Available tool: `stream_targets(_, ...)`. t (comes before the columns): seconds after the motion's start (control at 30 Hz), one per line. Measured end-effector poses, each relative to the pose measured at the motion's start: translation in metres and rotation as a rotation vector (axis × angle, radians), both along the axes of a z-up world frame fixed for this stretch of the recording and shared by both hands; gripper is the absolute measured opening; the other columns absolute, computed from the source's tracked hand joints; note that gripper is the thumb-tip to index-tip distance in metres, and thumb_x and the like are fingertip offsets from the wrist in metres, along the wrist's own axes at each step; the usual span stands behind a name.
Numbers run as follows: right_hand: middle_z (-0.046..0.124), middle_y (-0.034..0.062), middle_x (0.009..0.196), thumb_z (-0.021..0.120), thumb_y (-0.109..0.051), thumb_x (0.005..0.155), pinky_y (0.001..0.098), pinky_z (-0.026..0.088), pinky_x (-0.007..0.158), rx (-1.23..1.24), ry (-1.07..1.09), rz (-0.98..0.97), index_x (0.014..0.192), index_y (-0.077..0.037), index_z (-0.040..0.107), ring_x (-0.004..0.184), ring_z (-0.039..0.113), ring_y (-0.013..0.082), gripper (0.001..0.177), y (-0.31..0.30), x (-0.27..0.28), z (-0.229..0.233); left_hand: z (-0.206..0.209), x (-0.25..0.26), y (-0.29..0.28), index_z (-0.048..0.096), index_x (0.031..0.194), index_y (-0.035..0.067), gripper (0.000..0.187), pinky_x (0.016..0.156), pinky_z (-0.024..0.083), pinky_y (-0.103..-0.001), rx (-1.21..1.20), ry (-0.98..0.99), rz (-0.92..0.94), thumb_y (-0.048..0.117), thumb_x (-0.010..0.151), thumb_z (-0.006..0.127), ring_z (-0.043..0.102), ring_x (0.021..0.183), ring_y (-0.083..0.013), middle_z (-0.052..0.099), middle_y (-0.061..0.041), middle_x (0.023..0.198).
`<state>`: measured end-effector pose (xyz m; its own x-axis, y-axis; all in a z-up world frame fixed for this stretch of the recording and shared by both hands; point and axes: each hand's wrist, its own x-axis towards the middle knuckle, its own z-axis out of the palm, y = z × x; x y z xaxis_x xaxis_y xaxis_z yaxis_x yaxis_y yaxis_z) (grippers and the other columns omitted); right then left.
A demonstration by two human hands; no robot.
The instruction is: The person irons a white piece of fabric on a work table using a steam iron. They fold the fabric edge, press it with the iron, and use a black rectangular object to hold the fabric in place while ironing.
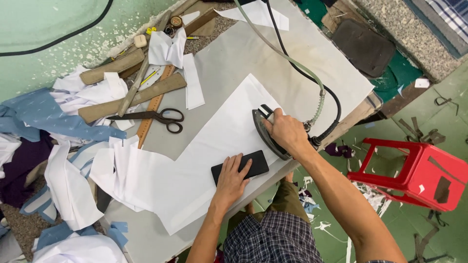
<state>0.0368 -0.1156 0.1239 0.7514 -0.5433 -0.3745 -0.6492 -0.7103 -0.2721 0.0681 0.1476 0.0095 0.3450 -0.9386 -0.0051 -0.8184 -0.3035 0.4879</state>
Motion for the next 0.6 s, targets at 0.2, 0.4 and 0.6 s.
stream_targets(0.2,0.073,0.0348,0.097,0.051,-0.056,0.103,0.0562,0.06,0.08,0.027,0.003,-0.056,0.125,0.005,0.057,0.094,0.074,0.0477,0.065,-0.081,-0.006,0.027,0.003,-0.03,-0.084,0.051,0.15,0.017,0.062,0.121,0.018,-0.057,-0.034,0.013,0.061,0.033,0.092,0.066,0.038,0.141,-0.0382,0.045,-0.022,0.151)
stream_targets(0.4,0.075,0.0287,0.105,0.057,-0.063,0.104,0.0559,0.057,0.084,0.056,-0.168,-0.073,0.139,-0.001,0.059,0.104,0.071,0.0454,0.071,-0.234,0.005,-0.07,0.004,-0.065,-0.167,0.055,0.146,0.02,0.063,0.123,0.023,-0.055,-0.083,0.0,0.179,0.03,0.087,0.074,0.042,0.141,-0.0363,0.049,-0.02,0.149)
stream_targets(0.6,0.044,0.0358,0.154,0.057,-0.039,0.092,0.0572,0.045,0.109,-0.429,-0.302,0.578,0.152,0.01,0.041,0.134,0.049,0.0512,0.079,-0.204,-0.082,-0.019,0.004,-0.071,-0.174,0.053,0.149,0.023,0.063,0.128,0.022,-0.047,-0.053,-0.015,0.227,0.036,0.09,0.073,0.042,0.142,-0.0312,0.045,-0.013,0.157)
